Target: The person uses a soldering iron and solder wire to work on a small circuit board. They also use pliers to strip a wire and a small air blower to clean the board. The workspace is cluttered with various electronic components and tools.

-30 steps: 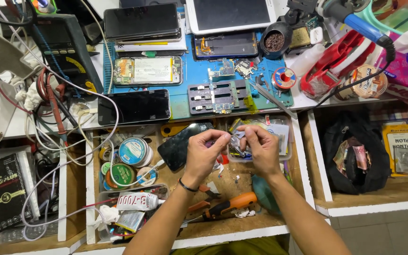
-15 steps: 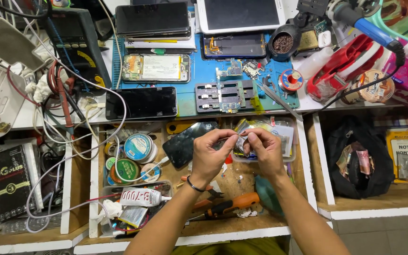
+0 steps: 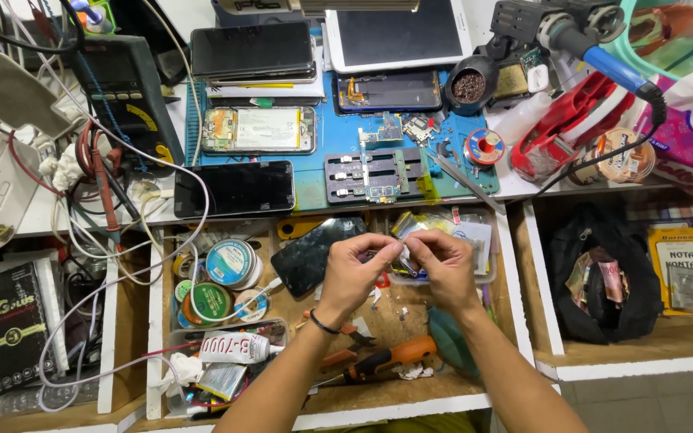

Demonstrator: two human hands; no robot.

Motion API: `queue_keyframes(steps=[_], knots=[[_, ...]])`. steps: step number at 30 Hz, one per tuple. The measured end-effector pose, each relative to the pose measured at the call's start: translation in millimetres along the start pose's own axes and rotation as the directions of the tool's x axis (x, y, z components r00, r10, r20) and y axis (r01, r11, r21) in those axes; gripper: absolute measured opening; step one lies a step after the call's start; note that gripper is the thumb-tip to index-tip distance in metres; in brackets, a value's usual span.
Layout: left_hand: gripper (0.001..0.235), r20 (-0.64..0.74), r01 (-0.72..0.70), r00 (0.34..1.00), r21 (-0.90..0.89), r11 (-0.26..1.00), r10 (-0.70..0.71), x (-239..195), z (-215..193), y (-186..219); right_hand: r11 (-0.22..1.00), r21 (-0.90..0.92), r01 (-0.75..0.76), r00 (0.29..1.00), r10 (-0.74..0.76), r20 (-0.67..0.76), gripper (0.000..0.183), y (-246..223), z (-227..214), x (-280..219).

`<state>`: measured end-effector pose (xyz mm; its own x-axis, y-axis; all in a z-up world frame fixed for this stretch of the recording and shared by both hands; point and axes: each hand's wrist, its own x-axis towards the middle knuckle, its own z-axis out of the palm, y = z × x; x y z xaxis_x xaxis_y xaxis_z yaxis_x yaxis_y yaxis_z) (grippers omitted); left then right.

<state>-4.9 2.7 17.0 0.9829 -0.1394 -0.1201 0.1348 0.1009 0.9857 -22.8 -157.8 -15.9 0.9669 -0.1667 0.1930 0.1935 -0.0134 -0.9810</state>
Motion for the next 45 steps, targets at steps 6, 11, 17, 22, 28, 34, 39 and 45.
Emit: queue_keyframes(steps=[6,11,17,22,28,34,39,45], knots=[[0.011,0.005,0.041,0.999,-0.018,0.999,-0.041,2.0,-1.0,-1.4,0.999,-0.022,0.029,1.000,-0.029,-0.003,0.008,0.4,0.8,0.6],[0.008,-0.031,-0.076,0.997,-0.015,0.997,0.076,-0.6,0.1,-5.6,0.999,0.029,0.017,1.000,-0.018,0.018,0.020,6.3,-6.1,0.9],[0.010,-0.142,-0.225,0.967,-0.069,0.972,0.214,0.3,-5.6,-3.5,0.989,0.105,0.108,0.975,-0.085,-0.206,0.051,-20.3,-30.9,25.1],[0.011,-0.179,-0.220,0.963,-0.091,0.971,0.201,-2.1,-8.0,-1.2,0.964,0.249,0.092,0.927,0.008,-0.374,0.066,-74.3,-68.1,71.1],[0.016,-0.100,-0.249,0.965,-0.053,0.967,0.243,-3.5,-11.4,-6.5,0.885,0.464,0.039,0.886,0.183,-0.425,0.046,-113.8,-83.6,133.7],[0.018,-0.126,-0.199,0.974,-0.061,0.978,0.190,0.6,-13.4,-5.5,0.821,0.571,0.021,0.836,0.299,-0.460,0.016,-94.8,-110.0,180.4],[0.016,-0.122,-0.150,0.983,-0.086,0.985,0.139,1.7,-16.2,-6.7,0.857,0.515,-0.004,0.835,0.286,-0.470,0.016,-117.2,-101.5,156.1],[0.016,-0.105,-0.159,0.983,-0.114,0.981,0.147,0.6,-15.0,-3.6,0.889,0.454,0.053,0.761,0.258,-0.595,0.019,-139.9,-99.6,111.0]])
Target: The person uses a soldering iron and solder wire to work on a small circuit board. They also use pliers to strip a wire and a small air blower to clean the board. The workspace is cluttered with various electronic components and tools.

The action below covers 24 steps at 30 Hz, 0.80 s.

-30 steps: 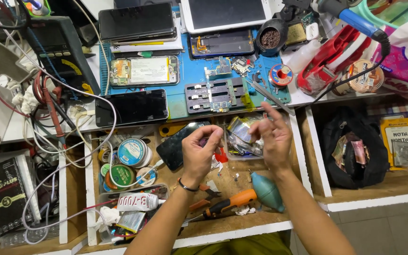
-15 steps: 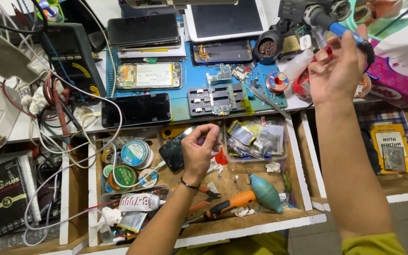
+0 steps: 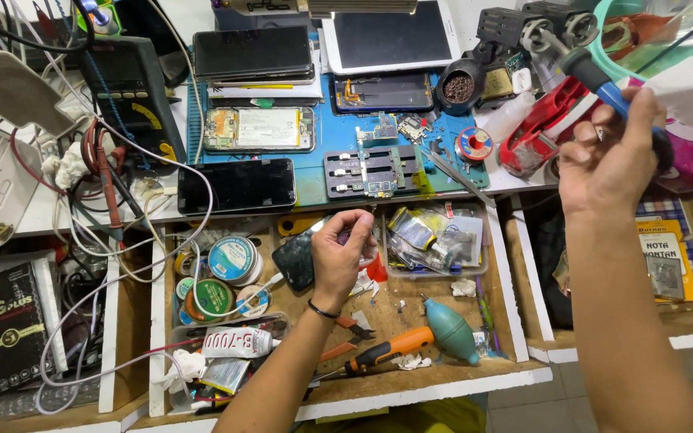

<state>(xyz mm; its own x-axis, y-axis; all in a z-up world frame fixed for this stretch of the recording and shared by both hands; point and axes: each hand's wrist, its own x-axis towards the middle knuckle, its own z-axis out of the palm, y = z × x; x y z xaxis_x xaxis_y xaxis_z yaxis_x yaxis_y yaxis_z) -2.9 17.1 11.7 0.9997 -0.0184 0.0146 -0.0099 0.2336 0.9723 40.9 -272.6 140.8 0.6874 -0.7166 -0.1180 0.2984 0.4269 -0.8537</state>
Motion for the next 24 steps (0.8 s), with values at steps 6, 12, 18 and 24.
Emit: queue_keyframes(steps=[6,12,18,24], knots=[[0.016,-0.006,0.008,1.000,-0.009,1.000,-0.008,-0.8,0.7,0.1,0.996,-0.029,0.090,0.993,-0.087,0.076,0.048,-7.2,-24.7,-43.9],[0.015,0.034,-0.018,0.999,0.009,1.000,0.018,0.4,-0.9,-7.0,0.988,0.087,0.127,0.934,-0.149,0.326,0.034,34.6,-73.6,-70.4],[0.013,-0.027,0.098,0.995,-0.047,0.994,-0.099,-0.4,6.3,-4.6,0.984,0.059,0.168,0.919,-0.178,0.351,0.022,72.0,-51.4,-97.1],[0.014,-0.111,0.003,0.994,-0.167,0.986,-0.022,16.1,28.8,11.7,0.992,0.052,-0.119,0.893,0.084,0.442,0.034,106.7,-52.1,-64.0]])
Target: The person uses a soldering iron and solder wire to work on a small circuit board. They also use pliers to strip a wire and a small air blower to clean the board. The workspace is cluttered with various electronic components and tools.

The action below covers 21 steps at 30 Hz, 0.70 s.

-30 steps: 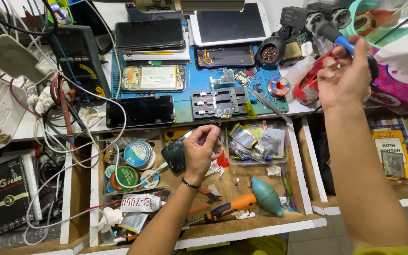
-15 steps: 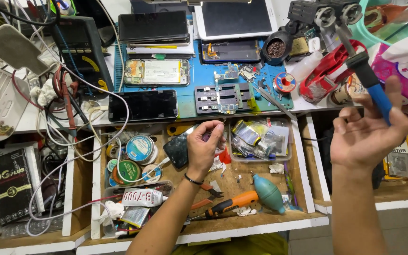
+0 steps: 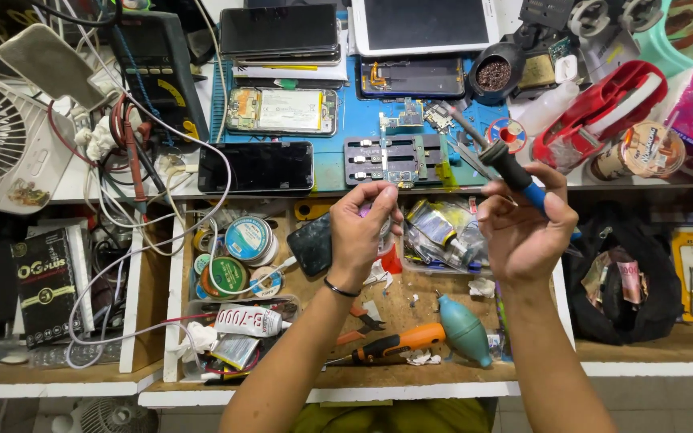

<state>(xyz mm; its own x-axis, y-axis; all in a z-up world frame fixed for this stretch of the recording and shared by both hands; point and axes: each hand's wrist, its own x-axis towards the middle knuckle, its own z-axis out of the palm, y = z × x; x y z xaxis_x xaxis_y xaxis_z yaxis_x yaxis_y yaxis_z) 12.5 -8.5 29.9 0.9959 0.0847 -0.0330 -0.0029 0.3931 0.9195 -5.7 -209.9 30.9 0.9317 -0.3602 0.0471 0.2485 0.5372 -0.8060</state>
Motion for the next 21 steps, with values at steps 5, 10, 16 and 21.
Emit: queue_keyframes(steps=[5,10,16,21], knots=[[0.014,-0.041,0.004,0.999,0.058,0.998,-0.002,9.4,-1.6,-23.8,0.997,-0.056,0.047,0.998,-0.045,0.042,0.027,23.4,-10.7,10.4],[0.012,-0.070,0.078,0.995,0.158,0.984,-0.068,6.8,-10.9,-36.5,0.970,-0.202,0.136,0.990,-0.141,-0.013,0.028,58.3,-50.0,15.8],[0.013,-0.123,0.174,0.982,0.262,0.949,-0.146,13.5,-13.2,-22.8,0.909,-0.326,0.260,0.960,-0.279,-0.010,0.027,58.5,-41.4,16.9],[0.010,-0.061,0.082,0.996,0.393,0.916,-0.063,21.2,-19.2,-38.2,0.902,-0.340,0.266,0.951,-0.304,-0.061,0.026,68.8,-50.7,22.4]])
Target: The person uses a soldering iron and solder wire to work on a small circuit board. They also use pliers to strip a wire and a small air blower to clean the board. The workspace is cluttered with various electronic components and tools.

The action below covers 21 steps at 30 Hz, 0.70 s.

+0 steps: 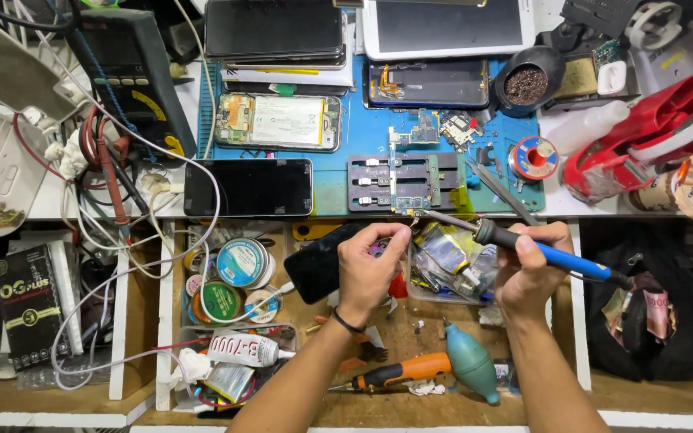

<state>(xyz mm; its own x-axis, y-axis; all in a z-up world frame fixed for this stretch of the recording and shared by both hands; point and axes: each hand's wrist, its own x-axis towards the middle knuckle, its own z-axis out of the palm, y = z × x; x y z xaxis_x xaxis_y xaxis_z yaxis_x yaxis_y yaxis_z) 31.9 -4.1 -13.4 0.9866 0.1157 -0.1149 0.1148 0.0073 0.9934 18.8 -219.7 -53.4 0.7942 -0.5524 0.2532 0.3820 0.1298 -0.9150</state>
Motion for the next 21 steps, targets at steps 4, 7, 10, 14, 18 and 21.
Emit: queue_keyframes(steps=[4,7,10,14,18,21], knots=[[0.010,-0.005,-0.022,1.000,-0.037,0.999,0.022,-1.8,-1.3,7.8,0.999,-0.015,0.040,0.998,-0.040,-0.040,0.023,-5.1,-1.6,1.9],[0.010,-0.035,-0.016,0.999,-0.090,0.996,0.013,-2.5,-2.6,10.4,0.998,-0.012,0.065,0.994,-0.066,-0.088,0.022,-7.0,-3.1,7.2],[0.010,-0.052,-0.073,0.996,-0.086,0.994,0.069,-3.2,-6.1,12.7,0.997,-0.029,0.067,0.998,-0.068,-0.015,0.022,-21.0,3.1,6.3],[0.012,0.006,-0.141,0.990,0.019,0.990,0.141,-7.4,-9.1,17.2,1.000,-0.014,-0.001,0.998,0.000,-0.068,0.028,-27.6,-1.1,6.8],[0.012,-0.065,-0.069,0.996,-0.144,0.987,0.060,-9.8,1.7,23.4,0.996,-0.017,0.090,0.994,-0.090,-0.054,0.021,-14.4,3.6,6.1],[0.010,-0.027,-0.121,0.992,-0.061,0.991,0.120,-10.3,7.0,40.7,0.998,0.033,0.049,0.998,-0.047,-0.051,0.021,-9.2,1.9,6.0]])
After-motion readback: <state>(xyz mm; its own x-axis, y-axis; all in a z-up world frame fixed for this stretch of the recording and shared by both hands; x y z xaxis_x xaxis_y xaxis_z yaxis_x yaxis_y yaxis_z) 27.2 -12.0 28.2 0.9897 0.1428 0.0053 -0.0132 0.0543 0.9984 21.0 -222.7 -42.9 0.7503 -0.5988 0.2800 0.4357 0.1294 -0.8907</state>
